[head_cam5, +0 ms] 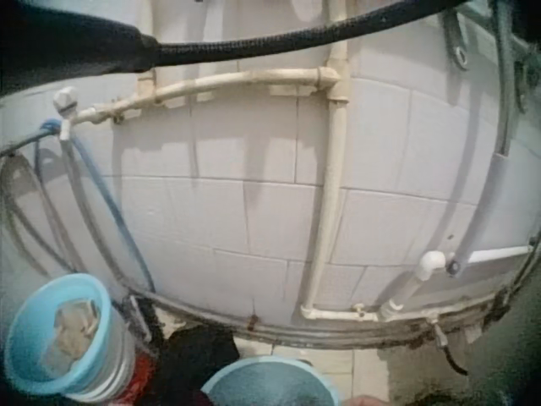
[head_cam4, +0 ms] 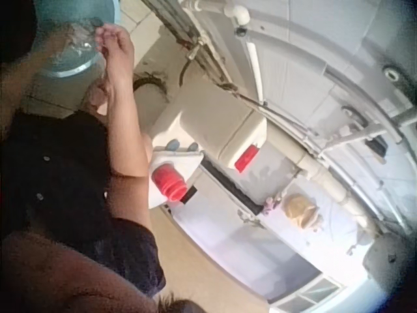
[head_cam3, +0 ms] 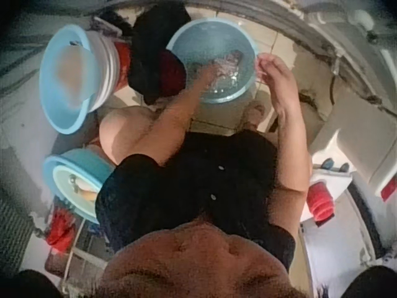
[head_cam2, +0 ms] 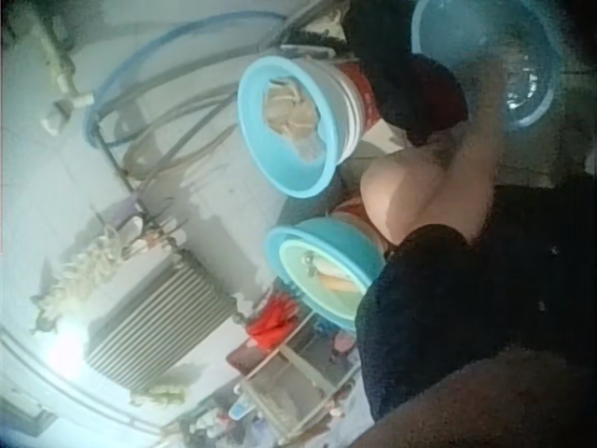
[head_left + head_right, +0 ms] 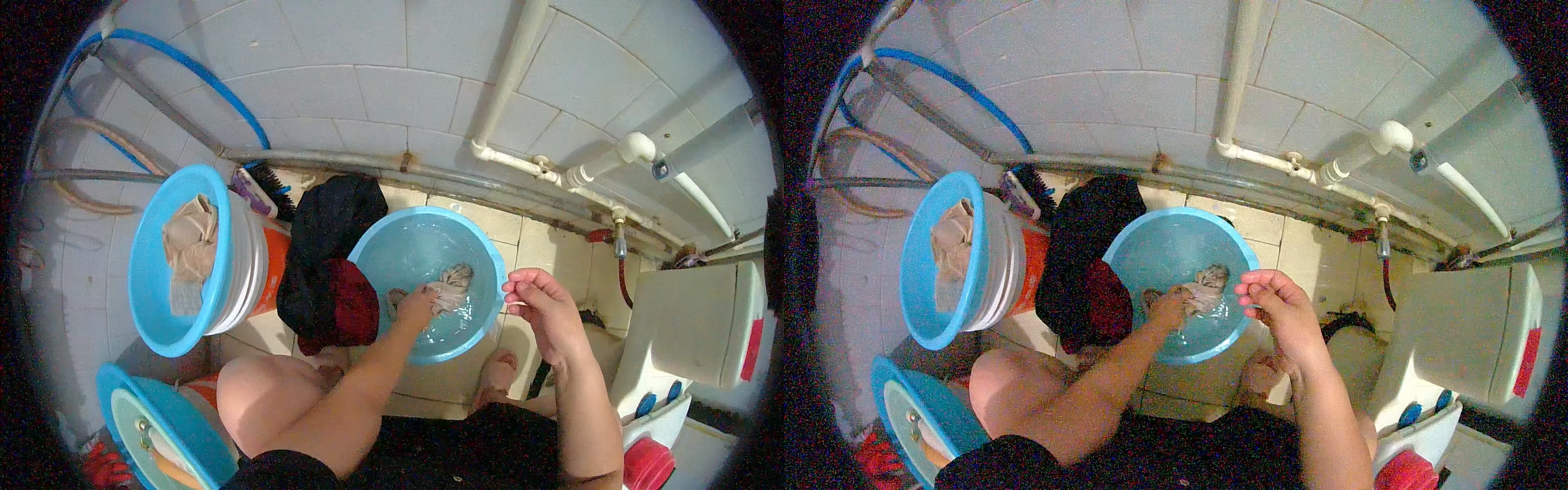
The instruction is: The person washes a beige garment by hand in a blue basin, scrubbing and rinsing it before placing it in a bucket. They then pick up a maroon garment, inspect it, and begin scrubbing it in the same basin.
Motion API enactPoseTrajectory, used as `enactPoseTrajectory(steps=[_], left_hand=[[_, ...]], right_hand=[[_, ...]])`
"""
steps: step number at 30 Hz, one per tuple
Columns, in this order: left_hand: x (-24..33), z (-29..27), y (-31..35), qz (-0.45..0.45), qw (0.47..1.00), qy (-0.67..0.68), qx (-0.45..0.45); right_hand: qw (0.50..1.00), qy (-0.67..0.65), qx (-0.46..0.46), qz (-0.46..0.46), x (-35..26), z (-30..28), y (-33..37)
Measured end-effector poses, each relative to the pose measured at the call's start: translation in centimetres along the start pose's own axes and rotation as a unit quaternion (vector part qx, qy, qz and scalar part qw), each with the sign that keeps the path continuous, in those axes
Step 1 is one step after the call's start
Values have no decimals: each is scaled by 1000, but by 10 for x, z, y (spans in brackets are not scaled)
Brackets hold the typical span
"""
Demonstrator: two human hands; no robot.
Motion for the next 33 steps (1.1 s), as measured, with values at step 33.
enactPoseTrajectory(steps=[33], left_hand=[[-80,-130,143,-152,944,-268,114]], right_hand=[[996,37,-51,-66,-14,31,20]])
Point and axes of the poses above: each hand's wrist, its own y-axis away from the middle knuckle, its own z-axis out of the palm, x = y × z, the point moved 10 cm from there along -y, towards the middle knuckle, and after that the axes turned 12 degrees about -x, right-handed, at the moved point
